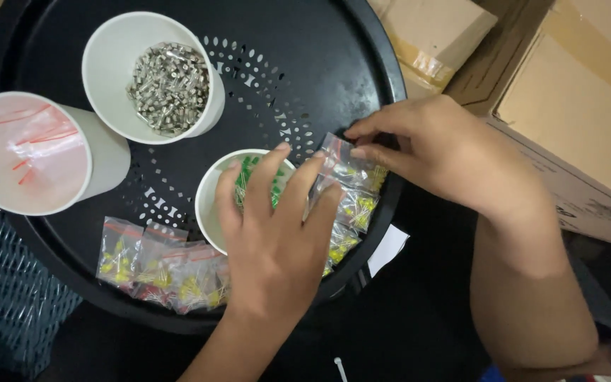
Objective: The person sorts various small hardware components from white cups into plastic bags by hand.
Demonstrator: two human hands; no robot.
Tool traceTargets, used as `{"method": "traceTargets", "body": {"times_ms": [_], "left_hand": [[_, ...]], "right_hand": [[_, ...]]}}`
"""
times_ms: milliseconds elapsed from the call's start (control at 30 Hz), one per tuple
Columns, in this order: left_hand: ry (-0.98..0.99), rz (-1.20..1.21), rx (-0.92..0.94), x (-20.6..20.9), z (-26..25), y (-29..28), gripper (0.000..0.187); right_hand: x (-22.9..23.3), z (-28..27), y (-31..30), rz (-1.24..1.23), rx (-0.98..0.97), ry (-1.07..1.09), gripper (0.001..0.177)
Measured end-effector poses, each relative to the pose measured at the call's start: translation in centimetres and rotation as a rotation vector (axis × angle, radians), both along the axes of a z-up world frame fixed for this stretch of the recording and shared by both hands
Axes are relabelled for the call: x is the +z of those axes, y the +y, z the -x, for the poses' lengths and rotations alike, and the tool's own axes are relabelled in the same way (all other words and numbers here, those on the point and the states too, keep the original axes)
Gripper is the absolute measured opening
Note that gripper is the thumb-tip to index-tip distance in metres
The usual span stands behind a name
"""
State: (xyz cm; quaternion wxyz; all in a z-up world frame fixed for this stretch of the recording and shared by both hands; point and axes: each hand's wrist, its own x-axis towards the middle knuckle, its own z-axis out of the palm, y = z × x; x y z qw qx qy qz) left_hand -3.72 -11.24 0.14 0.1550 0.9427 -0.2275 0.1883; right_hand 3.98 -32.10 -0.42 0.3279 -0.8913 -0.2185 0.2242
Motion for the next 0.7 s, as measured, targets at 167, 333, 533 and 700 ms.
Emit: {"method": "traceTargets", "body": {"times_ms": [167,333,533,700], "left_hand": [[0.019,0.102,-0.041,1.2,0.0,0.4,0.015],[-0.05,0.181,-0.074,2.1,-0.3,1.4,0.01],[-0.105,0.205,0.029,4.2,0.4,4.7,0.013],[-0.157,0.367,0.121,6.1,1.5,8.8,0.007]], "right_hand": [[0.9,0.2,0.9,-0.081,0.013,-0.182,0.025],[2.2,1.4,2.2,-0.213,-0.124,-0.288,0.019],[2.7,2.2,4.6,-0.527,-0.186,-0.483,0.008],[4.3,2.3,8.2,-0.568,-0.085,-0.542,0.01]]}}
